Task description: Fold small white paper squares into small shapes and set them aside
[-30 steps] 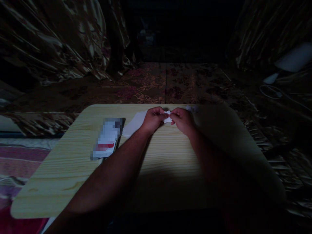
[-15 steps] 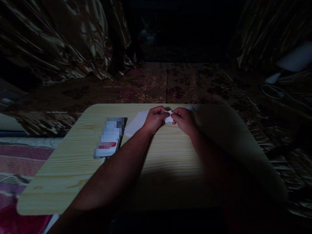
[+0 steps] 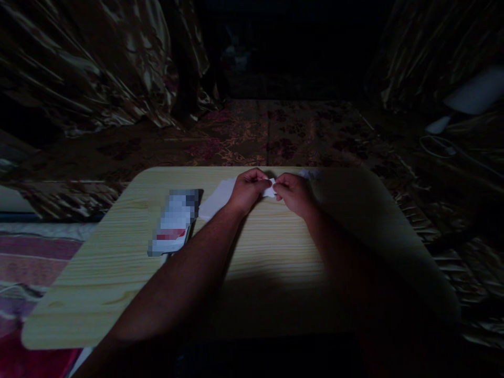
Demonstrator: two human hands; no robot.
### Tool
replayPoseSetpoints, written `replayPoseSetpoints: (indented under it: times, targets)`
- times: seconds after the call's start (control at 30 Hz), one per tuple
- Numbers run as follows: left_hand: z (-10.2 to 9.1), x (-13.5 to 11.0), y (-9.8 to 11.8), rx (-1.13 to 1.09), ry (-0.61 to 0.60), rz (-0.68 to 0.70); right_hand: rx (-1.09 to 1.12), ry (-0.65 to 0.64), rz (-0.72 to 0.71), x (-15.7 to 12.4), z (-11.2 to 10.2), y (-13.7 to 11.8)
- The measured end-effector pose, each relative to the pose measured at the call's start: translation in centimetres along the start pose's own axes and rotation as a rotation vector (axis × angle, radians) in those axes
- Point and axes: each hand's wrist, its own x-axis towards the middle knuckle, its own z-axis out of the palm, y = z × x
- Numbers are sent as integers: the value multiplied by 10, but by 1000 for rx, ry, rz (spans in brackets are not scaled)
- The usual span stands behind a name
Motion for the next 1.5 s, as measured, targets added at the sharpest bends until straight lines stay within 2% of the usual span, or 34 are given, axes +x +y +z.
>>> replayPoseSetpoints:
  times: [0.53,0.67,0.8,0.97,1.1,1.33,1.5]
  targets:
    - [1,-1,1,70,19,29,4,-21,-3,1,1,6]
    - [2,-1,2,6,44,-6,16,-9,12,2,1,6]
    - [1,-1,2,-73,19,-48,32,2,18,2,0,5]
    - [0,-2,3,37,-32,-44,6,13,34,1,-1,2]
    - [0,-2,2,61,-7,-60,19,23,31,1,0,0]
    - [0,-1,0,-9,-21,-53,116,15,6,3,-3,5]
    - [1,2,6,-148,-6,-170,252,68,-60,6,-5,11]
